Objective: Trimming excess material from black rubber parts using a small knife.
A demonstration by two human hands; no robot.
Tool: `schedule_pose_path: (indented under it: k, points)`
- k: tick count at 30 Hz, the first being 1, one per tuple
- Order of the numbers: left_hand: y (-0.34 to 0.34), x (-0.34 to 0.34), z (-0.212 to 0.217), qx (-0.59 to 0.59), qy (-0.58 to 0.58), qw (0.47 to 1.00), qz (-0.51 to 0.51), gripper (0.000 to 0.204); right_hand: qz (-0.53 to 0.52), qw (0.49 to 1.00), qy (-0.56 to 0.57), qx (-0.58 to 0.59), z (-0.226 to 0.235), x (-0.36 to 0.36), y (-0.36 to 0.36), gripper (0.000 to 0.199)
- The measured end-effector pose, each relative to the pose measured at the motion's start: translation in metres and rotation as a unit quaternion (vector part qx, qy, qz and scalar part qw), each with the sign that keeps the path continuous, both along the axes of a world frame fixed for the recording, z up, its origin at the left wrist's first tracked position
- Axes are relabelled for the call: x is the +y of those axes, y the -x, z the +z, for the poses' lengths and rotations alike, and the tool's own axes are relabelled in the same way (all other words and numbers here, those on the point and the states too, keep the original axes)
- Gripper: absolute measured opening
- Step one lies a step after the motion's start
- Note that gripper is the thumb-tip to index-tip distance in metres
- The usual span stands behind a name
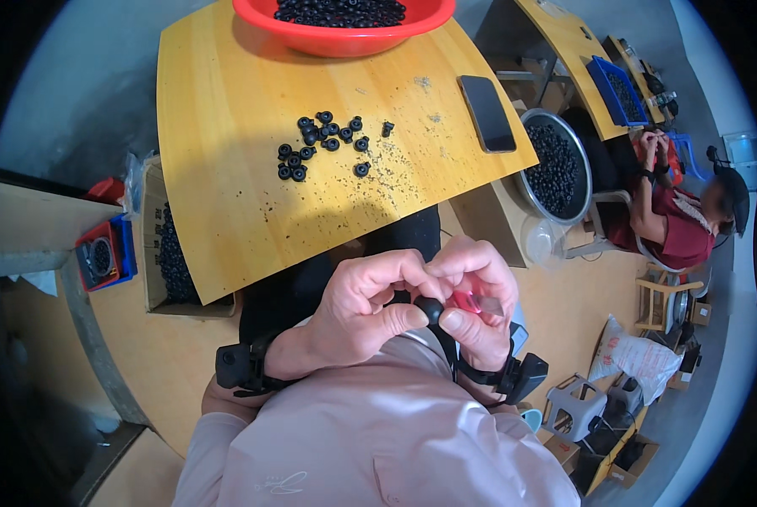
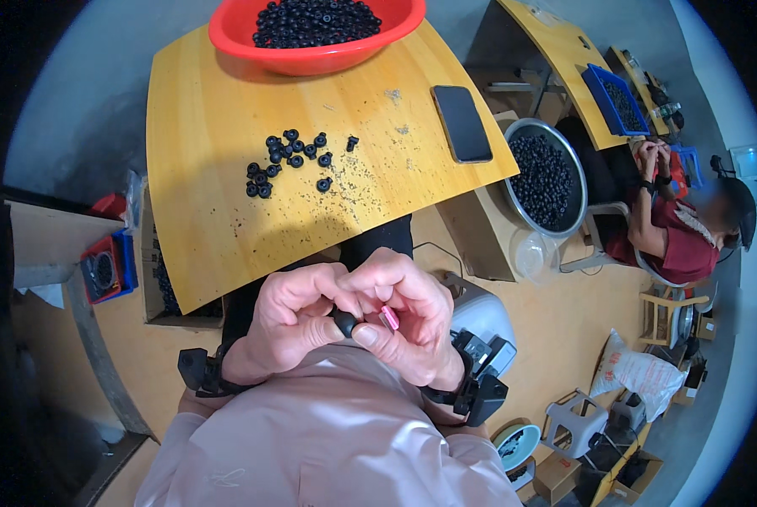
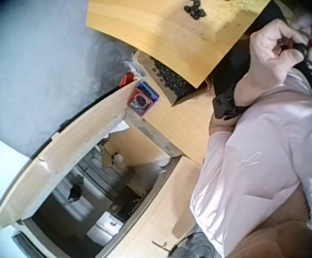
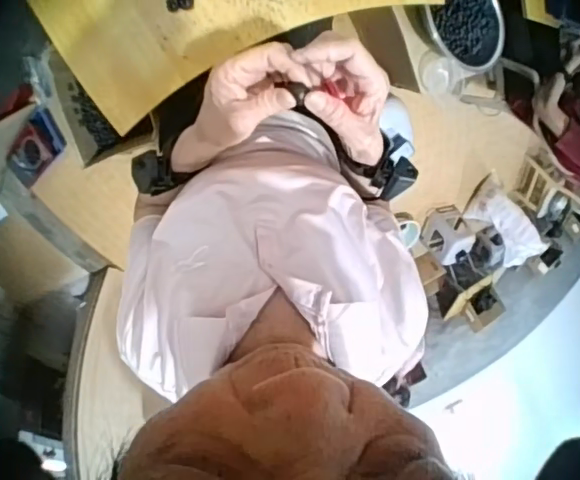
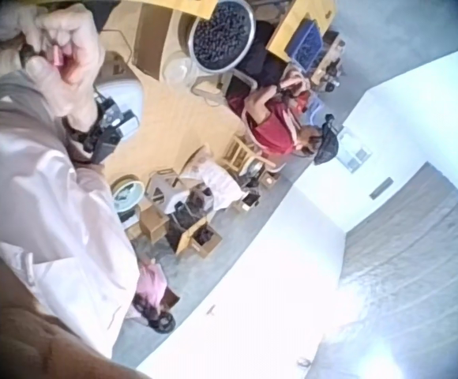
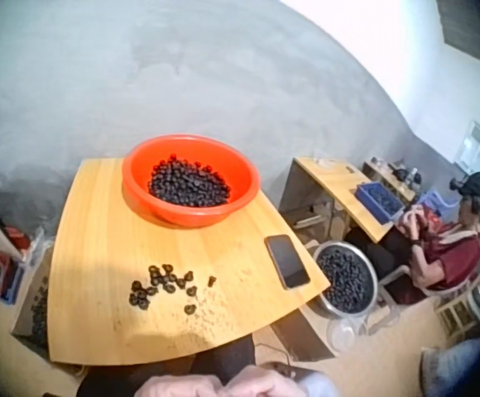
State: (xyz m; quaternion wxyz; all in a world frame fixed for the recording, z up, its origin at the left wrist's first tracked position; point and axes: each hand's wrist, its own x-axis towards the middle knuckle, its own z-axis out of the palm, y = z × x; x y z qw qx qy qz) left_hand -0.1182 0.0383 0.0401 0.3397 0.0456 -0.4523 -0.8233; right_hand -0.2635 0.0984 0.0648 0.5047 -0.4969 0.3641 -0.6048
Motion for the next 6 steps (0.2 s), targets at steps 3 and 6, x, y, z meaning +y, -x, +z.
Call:
schedule_pose_path:
  k: [3,6]
  points:
    - [0.0023,0.0044,0.0015,0.010,-0.006,1.000,-0.009,0.015,-0.002,1.000,0.004,-0.020,-0.0002,0.0045,0.0010,0.031]
    - [0.0028,0.0084,0.0010,0.018,-0.005,1.000,-0.023,0.015,0.026,0.999,0.016,-0.020,-0.0012,0.0092,0.0060,0.033]
